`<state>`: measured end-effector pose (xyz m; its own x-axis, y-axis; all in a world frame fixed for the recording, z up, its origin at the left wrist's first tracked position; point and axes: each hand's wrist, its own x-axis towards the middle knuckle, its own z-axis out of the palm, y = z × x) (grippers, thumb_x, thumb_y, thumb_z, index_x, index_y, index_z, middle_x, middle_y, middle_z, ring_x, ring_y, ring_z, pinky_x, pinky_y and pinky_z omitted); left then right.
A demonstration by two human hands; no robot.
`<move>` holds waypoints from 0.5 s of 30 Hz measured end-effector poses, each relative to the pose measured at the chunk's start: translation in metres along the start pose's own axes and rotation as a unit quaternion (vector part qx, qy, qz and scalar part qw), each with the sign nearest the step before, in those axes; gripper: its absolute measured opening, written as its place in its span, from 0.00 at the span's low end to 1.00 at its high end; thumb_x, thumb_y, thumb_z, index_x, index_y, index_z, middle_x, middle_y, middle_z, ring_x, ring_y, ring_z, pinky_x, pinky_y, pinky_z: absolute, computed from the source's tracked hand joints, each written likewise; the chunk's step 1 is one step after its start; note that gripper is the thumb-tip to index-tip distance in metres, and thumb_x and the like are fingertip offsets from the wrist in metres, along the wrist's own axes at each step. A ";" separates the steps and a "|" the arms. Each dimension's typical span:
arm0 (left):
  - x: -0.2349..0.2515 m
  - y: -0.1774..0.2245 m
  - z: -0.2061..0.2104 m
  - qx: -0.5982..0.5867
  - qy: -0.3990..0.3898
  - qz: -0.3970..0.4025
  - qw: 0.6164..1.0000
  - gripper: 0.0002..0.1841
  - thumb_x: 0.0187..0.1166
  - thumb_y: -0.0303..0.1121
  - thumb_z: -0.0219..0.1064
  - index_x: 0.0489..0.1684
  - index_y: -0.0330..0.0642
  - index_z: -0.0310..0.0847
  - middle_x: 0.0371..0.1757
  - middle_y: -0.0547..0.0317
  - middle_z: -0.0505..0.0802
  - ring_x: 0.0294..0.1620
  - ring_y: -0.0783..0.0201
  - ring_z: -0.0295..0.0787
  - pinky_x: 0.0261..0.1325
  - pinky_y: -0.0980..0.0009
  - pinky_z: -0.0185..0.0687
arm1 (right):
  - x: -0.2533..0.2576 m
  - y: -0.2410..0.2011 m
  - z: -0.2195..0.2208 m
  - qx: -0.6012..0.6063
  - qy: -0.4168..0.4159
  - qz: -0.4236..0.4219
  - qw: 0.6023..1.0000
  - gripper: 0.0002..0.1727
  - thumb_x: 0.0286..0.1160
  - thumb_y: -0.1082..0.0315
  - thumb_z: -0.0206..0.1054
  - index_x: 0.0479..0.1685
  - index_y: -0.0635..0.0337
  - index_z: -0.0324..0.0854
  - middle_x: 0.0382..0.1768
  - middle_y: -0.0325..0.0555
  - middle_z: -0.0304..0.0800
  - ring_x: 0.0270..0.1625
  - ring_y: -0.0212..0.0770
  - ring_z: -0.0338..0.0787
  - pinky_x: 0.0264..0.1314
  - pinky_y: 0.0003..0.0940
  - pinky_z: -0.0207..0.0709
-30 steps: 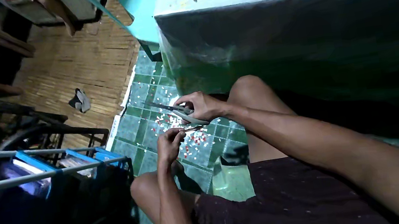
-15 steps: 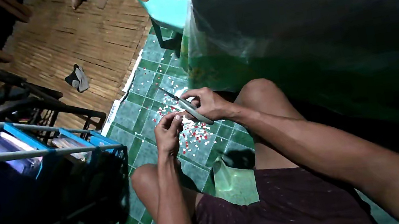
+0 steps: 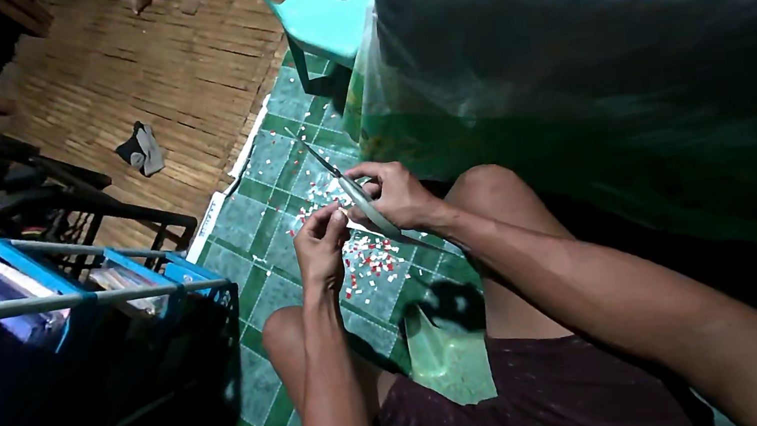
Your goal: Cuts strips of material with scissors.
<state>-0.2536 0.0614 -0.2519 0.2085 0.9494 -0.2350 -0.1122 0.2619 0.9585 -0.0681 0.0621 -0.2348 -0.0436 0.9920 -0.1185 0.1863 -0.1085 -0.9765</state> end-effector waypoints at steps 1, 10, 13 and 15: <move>0.002 0.001 0.001 -0.012 0.001 0.001 1.000 0.13 0.80 0.26 0.70 0.61 0.38 0.86 0.44 0.53 0.92 0.35 0.66 0.86 0.42 0.69 0.86 | 0.002 0.000 -0.001 0.015 -0.012 0.006 1.000 0.35 0.56 0.67 0.84 0.72 0.57 0.81 0.25 0.45 0.90 0.22 0.39 0.86 0.30 0.42 0.86; 0.013 -0.009 0.014 -0.048 0.061 0.028 0.997 0.19 0.71 0.22 0.77 0.60 0.39 0.85 0.48 0.51 0.94 0.41 0.62 0.91 0.47 0.64 0.91 | 0.000 0.015 0.007 0.014 -0.050 0.030 0.998 0.34 0.56 0.64 0.85 0.69 0.49 0.83 0.23 0.45 0.88 0.21 0.42 0.85 0.26 0.46 0.84; 0.013 -0.010 0.012 -0.026 0.093 0.043 0.994 0.19 0.72 0.25 0.78 0.62 0.39 0.85 0.49 0.52 0.94 0.44 0.61 0.91 0.50 0.62 0.90 | -0.002 0.012 0.008 0.059 -0.049 0.061 0.995 0.33 0.58 0.65 0.85 0.70 0.50 0.82 0.26 0.48 0.92 0.23 0.44 0.90 0.27 0.45 0.88; 0.013 -0.009 0.009 -0.020 0.107 0.052 0.993 0.18 0.73 0.26 0.78 0.61 0.40 0.85 0.49 0.52 0.94 0.45 0.61 0.91 0.52 0.61 0.90 | -0.003 0.008 0.007 0.088 -0.035 0.074 0.993 0.33 0.59 0.65 0.83 0.70 0.51 0.81 0.30 0.49 0.94 0.26 0.45 0.92 0.29 0.45 0.89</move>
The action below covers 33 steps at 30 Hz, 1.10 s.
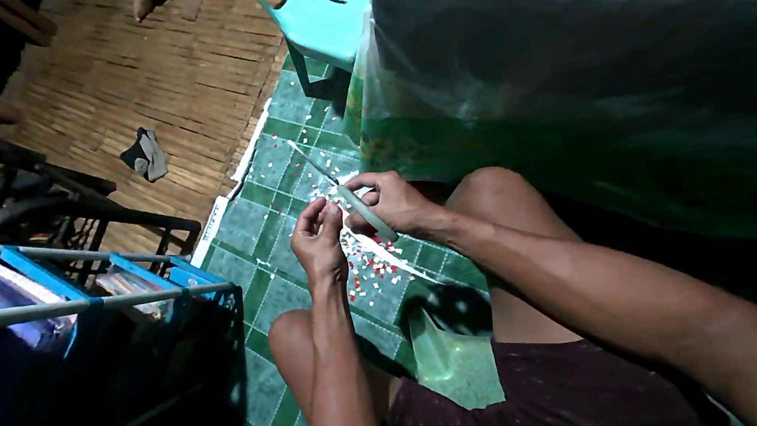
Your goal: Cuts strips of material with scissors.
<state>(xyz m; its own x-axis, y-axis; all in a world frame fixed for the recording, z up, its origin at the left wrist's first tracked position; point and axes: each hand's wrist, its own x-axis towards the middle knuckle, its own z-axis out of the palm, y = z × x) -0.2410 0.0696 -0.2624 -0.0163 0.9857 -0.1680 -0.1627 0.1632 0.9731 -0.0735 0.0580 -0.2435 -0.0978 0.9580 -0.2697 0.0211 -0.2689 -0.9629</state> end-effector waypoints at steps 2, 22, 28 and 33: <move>0.000 0.001 -0.003 0.003 0.004 0.009 1.000 0.18 0.72 0.25 0.78 0.61 0.39 0.86 0.48 0.52 0.94 0.43 0.62 0.91 0.52 0.62 0.90 | 0.001 0.001 -0.002 0.023 0.025 0.000 0.999 0.34 0.58 0.66 0.83 0.71 0.52 0.81 0.32 0.50 0.96 0.27 0.46 0.93 0.30 0.45 0.90; -0.018 -0.006 0.010 0.029 0.086 0.051 0.995 0.14 0.71 0.22 0.78 0.54 0.34 0.88 0.42 0.47 0.94 0.40 0.57 0.93 0.48 0.59 0.92 | 0.000 -0.002 0.008 0.017 0.027 0.049 0.998 0.33 0.57 0.69 0.84 0.69 0.53 0.81 0.28 0.49 0.92 0.25 0.43 0.89 0.29 0.41 0.86; -0.017 -0.009 0.012 0.026 0.095 0.047 0.994 0.15 0.70 0.21 0.78 0.55 0.33 0.88 0.43 0.47 0.94 0.41 0.58 0.93 0.50 0.60 0.92 | -0.002 0.000 0.014 0.025 0.035 0.043 0.998 0.32 0.59 0.71 0.81 0.70 0.54 0.81 0.28 0.49 0.92 0.25 0.42 0.89 0.31 0.41 0.86; -0.017 -0.008 0.016 -0.028 0.035 -0.049 0.998 0.13 0.87 0.33 0.65 0.63 0.39 0.83 0.43 0.53 0.88 0.36 0.63 0.85 0.40 0.66 0.86 | 0.001 0.001 0.014 0.012 0.102 0.014 0.995 0.34 0.62 0.69 0.81 0.74 0.52 0.78 0.30 0.49 0.93 0.26 0.43 0.90 0.30 0.44 0.85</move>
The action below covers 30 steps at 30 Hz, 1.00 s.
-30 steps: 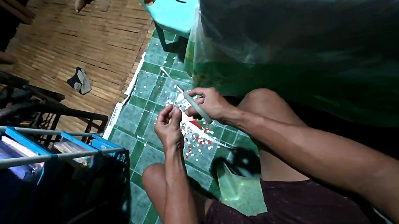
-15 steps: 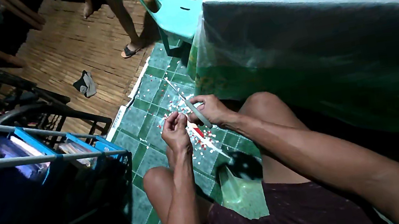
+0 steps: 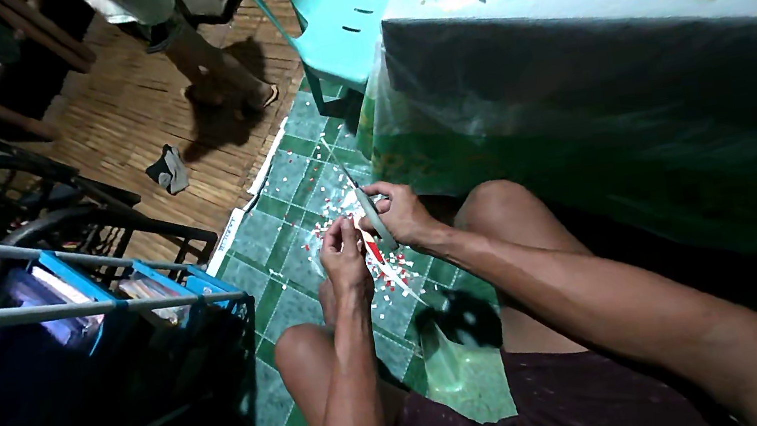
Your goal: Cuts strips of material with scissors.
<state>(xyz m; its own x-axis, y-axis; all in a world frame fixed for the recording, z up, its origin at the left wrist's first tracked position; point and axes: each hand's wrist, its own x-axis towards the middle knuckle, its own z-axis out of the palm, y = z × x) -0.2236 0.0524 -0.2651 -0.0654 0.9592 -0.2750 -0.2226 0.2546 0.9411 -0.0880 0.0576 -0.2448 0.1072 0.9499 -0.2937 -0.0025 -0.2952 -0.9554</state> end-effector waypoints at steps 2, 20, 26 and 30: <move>-0.005 0.005 0.003 -0.024 -0.030 -0.060 0.997 0.13 0.89 0.36 0.63 0.61 0.38 0.82 0.47 0.48 0.91 0.42 0.57 0.90 0.46 0.59 0.90 | 0.003 -0.001 -0.004 -0.020 0.030 -0.012 0.999 0.34 0.63 0.68 0.81 0.75 0.51 0.78 0.31 0.50 0.94 0.26 0.46 0.90 0.28 0.47 0.85; -0.009 0.008 -0.001 0.049 -0.053 -0.011 0.997 0.10 0.79 0.21 0.69 0.55 0.29 0.85 0.37 0.46 0.92 0.32 0.60 0.90 0.41 0.65 0.91 | 0.002 -0.002 -0.010 -0.141 0.051 -0.079 0.986 0.35 0.61 0.69 0.80 0.75 0.51 0.79 0.22 0.46 0.85 0.20 0.45 0.81 0.26 0.50 0.81; 0.003 0.018 -0.015 0.100 -0.047 0.029 0.993 0.11 0.82 0.23 0.68 0.57 0.31 0.85 0.43 0.45 0.94 0.37 0.55 0.94 0.45 0.59 0.94 | 0.002 -0.004 -0.014 -0.132 0.030 -0.065 0.989 0.36 0.61 0.63 0.84 0.75 0.52 0.79 0.23 0.46 0.87 0.21 0.43 0.82 0.28 0.47 0.81; 0.018 0.035 -0.039 0.071 -0.004 0.013 0.997 0.12 0.83 0.24 0.66 0.61 0.35 0.81 0.45 0.46 0.91 0.36 0.56 0.92 0.41 0.59 0.93 | -0.001 -0.003 -0.023 -0.115 -0.036 -0.057 0.991 0.38 0.60 0.54 0.87 0.74 0.50 0.80 0.24 0.44 0.86 0.21 0.40 0.82 0.29 0.42 0.82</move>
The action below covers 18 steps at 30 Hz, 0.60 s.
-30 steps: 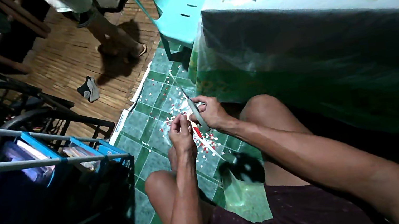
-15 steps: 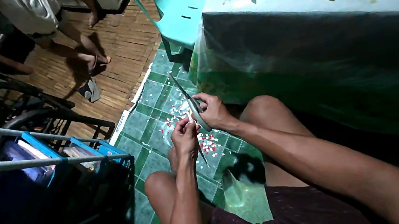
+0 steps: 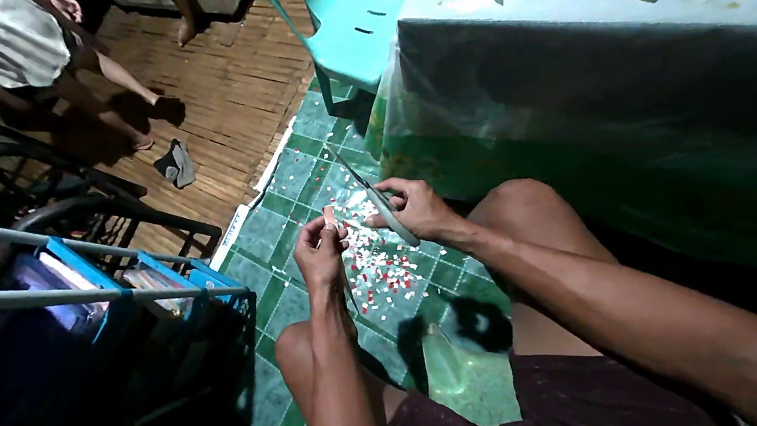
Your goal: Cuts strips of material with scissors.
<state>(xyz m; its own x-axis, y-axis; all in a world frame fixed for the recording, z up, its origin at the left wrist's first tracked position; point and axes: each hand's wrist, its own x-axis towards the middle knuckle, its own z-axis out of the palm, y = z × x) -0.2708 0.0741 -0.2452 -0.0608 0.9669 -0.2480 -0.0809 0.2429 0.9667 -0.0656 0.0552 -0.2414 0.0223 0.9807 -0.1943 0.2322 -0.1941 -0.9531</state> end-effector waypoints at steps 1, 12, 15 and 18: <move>0.002 0.003 -0.005 -0.012 0.008 -0.006 1.000 0.11 0.83 0.23 0.65 0.61 0.35 0.80 0.45 0.47 0.91 0.35 0.57 0.92 0.40 0.60 0.92 | -0.002 0.002 -0.002 0.001 -0.025 0.003 1.000 0.37 0.61 0.53 0.86 0.74 0.49 0.80 0.25 0.44 0.86 0.22 0.40 0.82 0.30 0.42 0.82; 0.004 0.002 -0.023 0.005 -0.014 -0.042 0.999 0.08 0.83 0.23 0.64 0.55 0.33 0.81 0.41 0.46 0.94 0.31 0.62 0.90 0.34 0.69 0.86 | -0.022 0.011 -0.008 -0.043 -0.207 0.056 0.976 0.36 0.62 0.48 0.84 0.71 0.53 0.80 0.34 0.44 0.88 0.30 0.35 0.85 0.42 0.37 0.84; 0.002 0.003 -0.025 0.005 -0.028 -0.036 0.999 0.07 0.82 0.22 0.66 0.52 0.32 0.84 0.39 0.46 0.93 0.28 0.64 0.87 0.33 0.71 0.83 | -0.019 0.009 -0.007 -0.045 -0.219 0.048 0.973 0.36 0.62 0.47 0.83 0.71 0.52 0.81 0.32 0.42 0.87 0.29 0.33 0.83 0.40 0.36 0.82; 0.002 0.003 -0.028 0.010 -0.038 -0.029 0.999 0.07 0.80 0.21 0.67 0.50 0.31 0.85 0.38 0.46 0.94 0.26 0.65 0.85 0.31 0.72 0.82 | -0.017 0.006 -0.006 -0.047 -0.226 0.039 0.972 0.36 0.63 0.46 0.83 0.70 0.53 0.81 0.32 0.42 0.88 0.29 0.33 0.83 0.40 0.35 0.82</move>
<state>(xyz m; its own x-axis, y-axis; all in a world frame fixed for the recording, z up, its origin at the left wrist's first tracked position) -0.2987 0.0745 -0.2450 0.0197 0.9539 -0.2994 -0.0631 0.3001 0.9518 -0.0587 0.0370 -0.2424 -0.3812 0.8480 -0.3683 0.3361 -0.2441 -0.9097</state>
